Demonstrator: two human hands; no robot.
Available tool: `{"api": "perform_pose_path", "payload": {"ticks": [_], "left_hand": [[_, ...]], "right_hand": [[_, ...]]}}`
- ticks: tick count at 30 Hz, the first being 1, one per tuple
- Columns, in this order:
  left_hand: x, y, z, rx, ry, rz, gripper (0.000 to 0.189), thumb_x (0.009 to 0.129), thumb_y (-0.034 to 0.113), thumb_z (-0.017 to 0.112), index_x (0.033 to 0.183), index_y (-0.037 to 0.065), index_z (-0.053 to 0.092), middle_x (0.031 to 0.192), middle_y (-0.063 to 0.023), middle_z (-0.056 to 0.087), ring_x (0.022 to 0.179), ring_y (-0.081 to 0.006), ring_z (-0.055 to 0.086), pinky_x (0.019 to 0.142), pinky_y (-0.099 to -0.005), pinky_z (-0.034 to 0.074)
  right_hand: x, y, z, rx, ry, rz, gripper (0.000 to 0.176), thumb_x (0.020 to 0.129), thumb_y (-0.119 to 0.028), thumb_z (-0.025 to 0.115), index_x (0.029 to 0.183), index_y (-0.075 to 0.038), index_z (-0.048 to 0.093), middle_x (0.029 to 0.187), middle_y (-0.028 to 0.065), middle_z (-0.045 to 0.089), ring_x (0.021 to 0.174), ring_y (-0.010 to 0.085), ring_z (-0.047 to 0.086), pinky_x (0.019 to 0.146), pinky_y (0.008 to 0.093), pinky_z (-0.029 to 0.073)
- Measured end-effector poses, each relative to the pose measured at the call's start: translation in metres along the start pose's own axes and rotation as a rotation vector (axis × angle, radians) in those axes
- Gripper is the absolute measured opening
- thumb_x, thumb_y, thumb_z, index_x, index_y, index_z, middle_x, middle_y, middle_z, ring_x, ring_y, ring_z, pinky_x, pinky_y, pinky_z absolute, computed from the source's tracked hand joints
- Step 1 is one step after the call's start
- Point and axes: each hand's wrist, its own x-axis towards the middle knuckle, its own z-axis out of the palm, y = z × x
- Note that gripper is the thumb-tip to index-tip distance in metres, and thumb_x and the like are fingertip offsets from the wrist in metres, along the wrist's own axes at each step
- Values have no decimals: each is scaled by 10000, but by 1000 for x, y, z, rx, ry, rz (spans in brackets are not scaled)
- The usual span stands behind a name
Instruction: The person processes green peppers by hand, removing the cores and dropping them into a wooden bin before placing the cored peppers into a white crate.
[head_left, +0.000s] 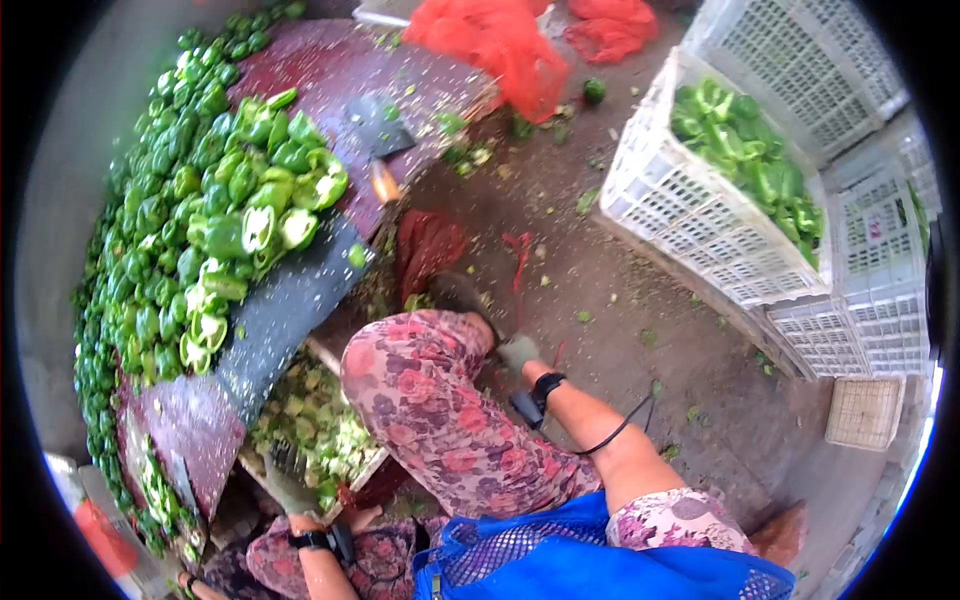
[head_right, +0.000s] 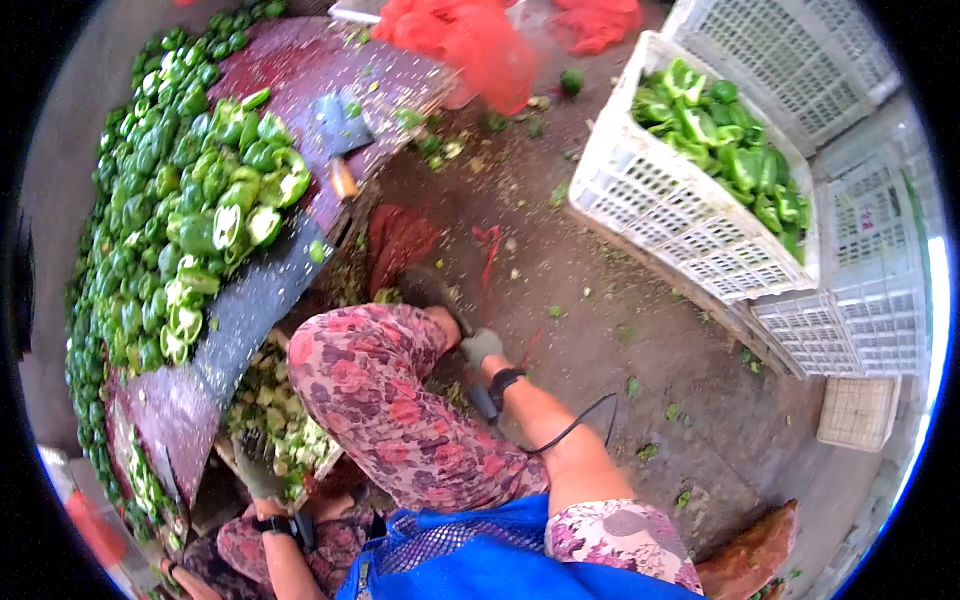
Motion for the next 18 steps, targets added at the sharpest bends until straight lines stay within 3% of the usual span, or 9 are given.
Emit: {"api": "perform_pose_path", "payload": {"ticks": [1,2,3,4,6,9,11,15,18], "left_hand": [[-1,3,4,-25,-6,-50,520,943,448,493,1299,71,527,1236,-67,588,1119,-231,549,957,-382,409],[-3,5,8,-50,-11,-100,522,938,447,502,1304,76,530,1246,-63,587,1122,-232,544,969,-387,400],[-1,5,10,-39,-7,-69,525,934,454,505,1305,82,529,1242,-64,588,1121,-230,541,967,-382,402],[-2,7,11,-22,9,-38,529,931,461,508,1307,89,528,1237,-65,590,1121,-229,538,964,-378,404],[-11,17,20,-49,-1,23,528,927,463,515,1325,116,492,1228,-63,580,1099,-224,542,938,-378,417],[-10,15,13,-51,10,118,555,922,452,527,1388,184,388,1235,-51,549,1077,-218,541,893,-386,441],[-18,21,18,-26,16,142,625,915,447,540,1453,230,306,1325,-41,493,1138,-227,515,911,-397,443],[1,13,-5,-24,-67,171,664,905,491,546,1465,216,321,1308,-34,526,1108,-223,549,912,-397,445],[7,14,-13,-30,-82,113,660,903,519,540,1446,186,363,1248,-32,573,1057,-216,580,905,-391,447]], "right_hand": [[-42,-43,-15,-335,85,-147,223,768,-185,660,893,-4,693,752,115,693,696,212,679,624,380,532],[-25,-24,-15,-328,-39,-310,247,780,-222,641,949,-49,691,808,148,693,715,248,687,661,374,538],[-32,-32,-19,-236,-44,-256,352,795,-281,606,1047,-41,658,946,193,684,842,301,682,741,390,535],[-79,-88,-47,-319,-19,-180,435,822,-317,569,1181,-74,610,1150,216,619,1105,372,575,940,422,452],[-82,-112,-85,-444,144,-403,481,853,-295,548,1260,-39,541,1230,239,571,1138,385,551,977,426,438],[-135,-204,-186,-593,585,-937,443,859,-192,564,1262,-12,532,1243,236,546,1143,399,531,1002,438,428],[-151,-245,-254,-581,912,-1122,470,826,-173,604,1266,-22,533,1275,233,527,1209,371,488,1053,452,368],[-141,-278,-395,-853,1508,-751,501,878,-336,558,1312,-94,500,1422,176,413,1329,363,352,1108,489,264],[-99,-285,-471,-509,1328,-222,744,834,-582,523,1456,-214,346,1489,189,326,1363,406,301,1091,551,254]]}}
